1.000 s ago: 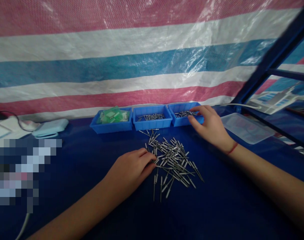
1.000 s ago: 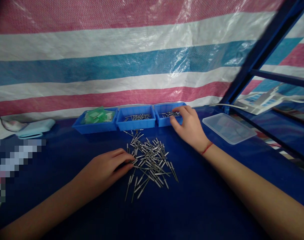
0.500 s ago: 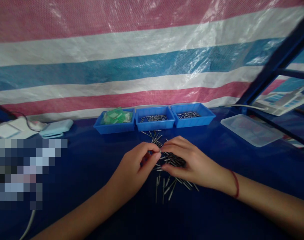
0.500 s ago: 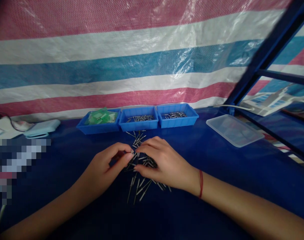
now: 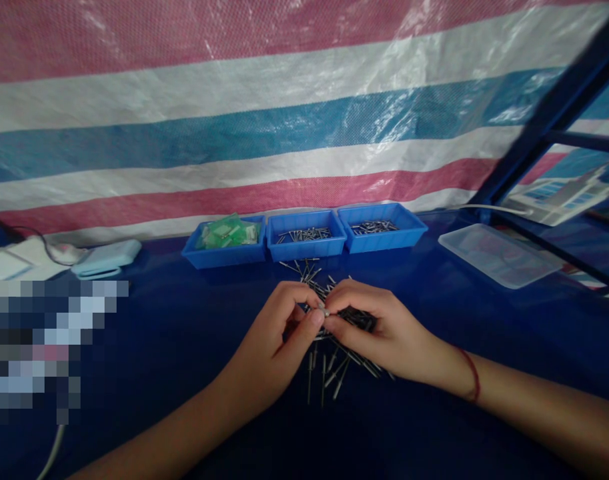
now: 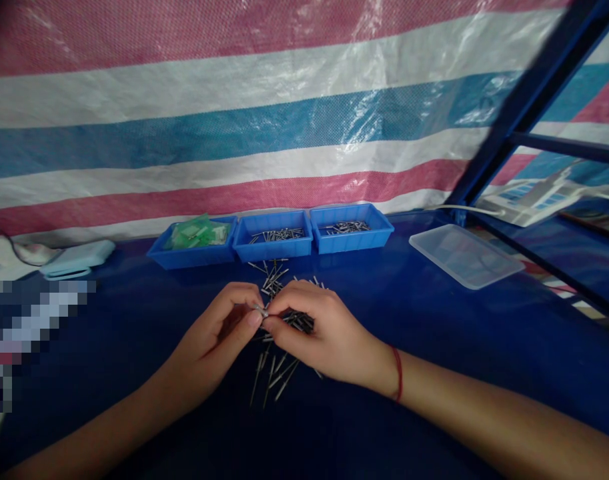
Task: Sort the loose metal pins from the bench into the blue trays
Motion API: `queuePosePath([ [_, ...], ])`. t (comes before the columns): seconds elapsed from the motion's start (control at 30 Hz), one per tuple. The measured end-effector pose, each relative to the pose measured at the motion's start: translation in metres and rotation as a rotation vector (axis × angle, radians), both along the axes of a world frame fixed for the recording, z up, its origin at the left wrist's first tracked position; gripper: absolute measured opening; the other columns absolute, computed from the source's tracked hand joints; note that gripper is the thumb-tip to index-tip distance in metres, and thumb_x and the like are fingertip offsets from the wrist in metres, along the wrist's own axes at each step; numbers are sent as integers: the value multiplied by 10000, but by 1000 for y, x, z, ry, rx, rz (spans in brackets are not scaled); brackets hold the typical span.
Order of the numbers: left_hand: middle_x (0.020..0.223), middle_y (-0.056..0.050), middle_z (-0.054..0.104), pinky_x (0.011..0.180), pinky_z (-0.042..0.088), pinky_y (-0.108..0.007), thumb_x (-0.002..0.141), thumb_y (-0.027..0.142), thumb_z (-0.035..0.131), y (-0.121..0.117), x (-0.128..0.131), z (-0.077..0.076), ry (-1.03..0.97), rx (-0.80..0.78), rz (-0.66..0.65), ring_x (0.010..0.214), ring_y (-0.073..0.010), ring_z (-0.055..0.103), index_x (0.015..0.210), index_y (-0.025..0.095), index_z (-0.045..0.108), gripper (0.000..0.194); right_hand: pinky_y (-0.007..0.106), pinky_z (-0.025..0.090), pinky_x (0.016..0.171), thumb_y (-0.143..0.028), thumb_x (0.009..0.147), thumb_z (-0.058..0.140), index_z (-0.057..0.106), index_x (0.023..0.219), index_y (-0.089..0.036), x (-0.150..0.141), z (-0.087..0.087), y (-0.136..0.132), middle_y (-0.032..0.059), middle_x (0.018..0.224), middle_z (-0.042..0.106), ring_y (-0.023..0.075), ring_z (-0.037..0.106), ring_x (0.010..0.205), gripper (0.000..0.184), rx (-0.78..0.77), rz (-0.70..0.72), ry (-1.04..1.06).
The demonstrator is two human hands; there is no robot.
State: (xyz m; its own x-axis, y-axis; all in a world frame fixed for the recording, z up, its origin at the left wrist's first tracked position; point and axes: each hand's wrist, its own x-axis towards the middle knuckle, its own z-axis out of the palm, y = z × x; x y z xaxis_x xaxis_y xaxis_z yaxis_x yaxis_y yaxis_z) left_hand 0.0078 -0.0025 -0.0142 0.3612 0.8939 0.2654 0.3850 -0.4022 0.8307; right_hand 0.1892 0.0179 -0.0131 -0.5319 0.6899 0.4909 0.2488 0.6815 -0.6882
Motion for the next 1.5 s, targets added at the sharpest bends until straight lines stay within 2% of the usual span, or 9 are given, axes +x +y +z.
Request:
queuePosePath([
  [0.13,811,23,517,562,392,-219,870,253,507,-1,-3,5,81,-12,-32,624,-99,488,975,215,516,112,272,430,652,-149,849,515,610,798,-144,4,4,0,25,724,605,119,555,687,108,148,32,-186],
  [0.23,746,34,543,568,380,-213,872,242,513,1,-5,6,143,10,-15,605,-91,494,899,204,561,68,270,423,636,-153,858,508,619,824,-143,6,4,0,23,714,603,118,554,670,117,201,-7,-227],
  [0.4,722,35,567,556,370,-212,858,214,518,4,-5,8,155,-6,40,585,-88,491,846,186,578,67,231,450,614,-159,823,570,625,839,-159,2,2,0,13,737,605,101,564,672,57,50,-99,-40],
  [0.53,723,30,575,559,381,-213,852,245,523,3,-4,7,123,-58,19,597,-94,505,883,183,591,97,225,461,601,-152,807,583,621,835,-170,-1,2,-2,8,746,610,96,568,665,50,-54,-93,72],
  [0.67,721,28,570,520,360,-207,843,307,539,3,-5,7,106,-142,-4,571,-92,484,943,185,607,171,229,457,598,-153,797,594,623,829,-169,-2,1,-2,10,753,610,99,565,666,46,-131,-92,106],
  [0.9,684,30,553,508,342,-204,867,314,491,7,-4,11,80,-261,-15,568,-95,461,866,174,625,194,249,444,576,-239,830,569,621,853,-179,-3,-6,-3,16,750,610,118,553,660,82,-225,-120,133],
  [1.1,654,32,547,501,344,-206,868,333,484,6,-3,11,58,-279,-16,558,-101,461,875,178,624,209,250,443,562,-243,830,565,619,851,-176,-4,-5,-6,21,735,608,121,551,649,89,-251,-129,177],
  [1.5,724,23,580,510,360,-201,852,328,520,6,-1,5,17,-289,-12,581,-98,485,911,183,611,181,260,455,570,-239,823,571,618,842,-167,-6,-6,-5,30,735,604,132,565,661,88,-238,-147,190],
])
